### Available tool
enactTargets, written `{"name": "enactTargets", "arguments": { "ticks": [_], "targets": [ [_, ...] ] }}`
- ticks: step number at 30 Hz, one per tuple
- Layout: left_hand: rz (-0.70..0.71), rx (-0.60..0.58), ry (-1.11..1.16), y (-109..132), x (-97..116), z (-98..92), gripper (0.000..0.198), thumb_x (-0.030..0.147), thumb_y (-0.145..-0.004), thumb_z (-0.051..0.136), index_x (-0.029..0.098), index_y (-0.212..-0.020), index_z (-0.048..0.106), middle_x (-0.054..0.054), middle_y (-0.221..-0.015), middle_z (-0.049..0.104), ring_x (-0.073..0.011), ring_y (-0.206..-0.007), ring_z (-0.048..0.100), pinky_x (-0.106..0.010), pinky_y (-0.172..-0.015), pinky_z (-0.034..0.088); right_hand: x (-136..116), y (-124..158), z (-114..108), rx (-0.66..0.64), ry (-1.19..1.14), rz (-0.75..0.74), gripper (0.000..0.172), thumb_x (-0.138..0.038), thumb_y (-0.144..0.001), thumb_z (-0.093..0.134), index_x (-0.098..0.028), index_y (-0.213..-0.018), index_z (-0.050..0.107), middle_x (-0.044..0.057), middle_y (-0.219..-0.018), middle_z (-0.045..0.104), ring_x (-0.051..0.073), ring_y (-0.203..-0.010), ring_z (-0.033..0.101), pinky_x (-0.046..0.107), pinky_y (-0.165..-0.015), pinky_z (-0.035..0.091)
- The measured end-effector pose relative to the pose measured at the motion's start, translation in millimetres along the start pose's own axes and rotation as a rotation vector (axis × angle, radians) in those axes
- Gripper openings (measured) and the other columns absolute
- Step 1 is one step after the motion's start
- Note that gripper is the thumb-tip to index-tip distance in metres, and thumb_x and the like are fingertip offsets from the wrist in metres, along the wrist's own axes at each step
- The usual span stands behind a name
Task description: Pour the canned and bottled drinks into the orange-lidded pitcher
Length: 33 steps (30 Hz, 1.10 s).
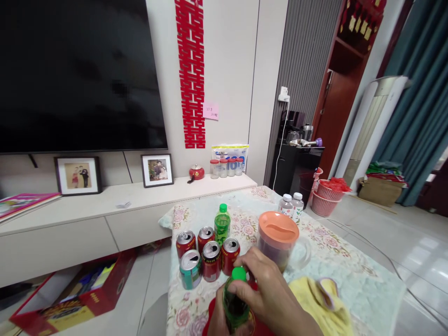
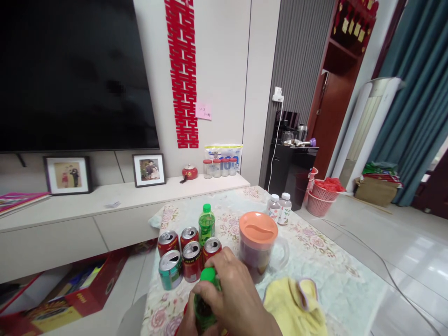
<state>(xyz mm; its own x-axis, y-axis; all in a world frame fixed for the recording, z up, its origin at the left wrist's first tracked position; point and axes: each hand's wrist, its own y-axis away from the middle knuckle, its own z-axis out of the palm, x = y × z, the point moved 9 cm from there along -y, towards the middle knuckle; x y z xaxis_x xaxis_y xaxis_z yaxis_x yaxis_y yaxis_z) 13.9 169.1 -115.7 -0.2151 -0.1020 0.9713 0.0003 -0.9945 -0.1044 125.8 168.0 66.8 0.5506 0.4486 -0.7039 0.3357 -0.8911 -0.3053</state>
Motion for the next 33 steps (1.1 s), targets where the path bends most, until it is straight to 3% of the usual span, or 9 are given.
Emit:
{"name": "enactTargets", "arguments": {
  "ticks": [5,8,14,17,20,22,24,29,33],
  "targets": [
    [-0.024,-0.009,0.025,2.0,-4.1,4.3,0.078,0.068,-0.063,0.094,0.027,-0.120,0.062,-0.004,-0.095,0.073,-0.0325,-0.093,0.070,-0.045,-0.084,0.056,-19.8,6.5,-4.1,-0.044,-0.172,-0.198,0.039,0.001,-0.104,0.059,-0.016,-0.138,0.067,0.002,-0.133,0.057,0.013,-0.125,0.052,0.017,-0.110,0.037],
    [0.015,-0.006,0.001,0.3,-9.7,2.5,0.078,0.070,-0.065,0.092,0.026,-0.121,0.060,-0.004,-0.096,0.073,-0.0303,-0.090,0.069,-0.043,-0.082,0.056,-24.1,10.8,-4.1,-0.050,-0.240,-0.321,0.034,-0.006,-0.112,0.046,-0.017,-0.134,0.070,0.002,-0.130,0.060,0.012,-0.122,0.055,0.018,-0.109,0.039],
    [0.068,-0.040,-0.069,-4.9,-23.2,1.0,0.078,0.075,-0.064,0.088,0.024,-0.116,0.062,-0.008,-0.100,0.074,-0.0329,-0.092,0.071,-0.043,-0.081,0.058,3.1,2.9,1.1,0.078,-0.084,-0.123,0.025,0.001,-0.092,0.078,-0.016,-0.110,0.073,0.000,-0.105,0.059,0.013,-0.096,0.056,0.019,-0.085,0.040],
    [0.086,0.001,-0.062,-2.1,-16.3,-1.9,0.077,0.074,-0.070,0.087,0.025,-0.123,0.061,-0.008,-0.105,0.075,-0.0334,-0.098,0.071,-0.043,-0.086,0.058,1.9,5.6,1.8,0.059,-0.097,-0.073,0.035,0.000,-0.088,0.076,-0.017,-0.120,0.073,0.003,-0.122,0.060,0.016,-0.112,0.058,0.020,-0.097,0.045],
    [0.077,-0.070,-0.060,0.2,-6.5,2.7,0.074,0.067,-0.073,0.090,0.025,-0.126,0.060,-0.007,-0.105,0.076,-0.0320,-0.096,0.071,-0.042,-0.086,0.058,-6.4,12.0,1.8,-0.006,-0.154,-0.137,0.053,-0.009,-0.103,0.063,-0.021,-0.154,0.063,0.004,-0.155,0.048,0.016,-0.144,0.045,0.019,-0.122,0.036],
    [0.057,-0.112,-0.082,0.2,-2.9,3.5,0.073,0.058,-0.074,0.092,0.025,-0.130,0.059,-0.007,-0.105,0.077,-0.0315,-0.094,0.072,-0.042,-0.086,0.058,-11.0,15.4,1.5,-0.027,-0.174,-0.227,0.047,-0.015,-0.114,0.049,-0.021,-0.159,0.059,0.002,-0.155,0.048,0.011,-0.145,0.045,0.015,-0.124,0.032],
    [0.053,-0.129,-0.112,-0.5,-0.4,1.9,0.070,0.052,-0.074,0.093,0.025,-0.129,0.060,-0.007,-0.105,0.077,-0.0318,-0.095,0.072,-0.042,-0.087,0.059,-12.6,16.2,2.8,-0.027,-0.192,-0.305,0.039,-0.015,-0.118,0.042,-0.020,-0.149,0.066,0.001,-0.143,0.057,0.009,-0.134,0.052,0.014,-0.117,0.037],
    [0.051,-0.104,-0.144,-0.1,0.6,-2.3,0.061,0.045,-0.075,0.092,0.022,-0.122,0.061,-0.008,-0.111,0.076,-0.0324,-0.102,0.072,-0.041,-0.091,0.059,-9.4,11.2,-4.8,0.170,-0.117,-0.284,0.037,-0.003,-0.101,0.068,-0.022,-0.132,0.072,-0.002,-0.110,0.058,0.008,-0.101,0.057,0.010,-0.092,0.044],
    [0.027,-0.118,-0.097,0.8,-0.1,1.7,0.063,0.042,-0.075,0.092,0.022,-0.125,0.060,-0.009,-0.110,0.077,-0.0306,-0.099,0.073,-0.039,-0.088,0.059,-32.3,17.9,-9.4,0.190,0.039,-0.394,0.066,0.004,-0.093,0.064,-0.022,-0.154,0.056,0.001,-0.148,0.050,0.009,-0.138,0.048,0.005,-0.118,0.033]
  ]
}}
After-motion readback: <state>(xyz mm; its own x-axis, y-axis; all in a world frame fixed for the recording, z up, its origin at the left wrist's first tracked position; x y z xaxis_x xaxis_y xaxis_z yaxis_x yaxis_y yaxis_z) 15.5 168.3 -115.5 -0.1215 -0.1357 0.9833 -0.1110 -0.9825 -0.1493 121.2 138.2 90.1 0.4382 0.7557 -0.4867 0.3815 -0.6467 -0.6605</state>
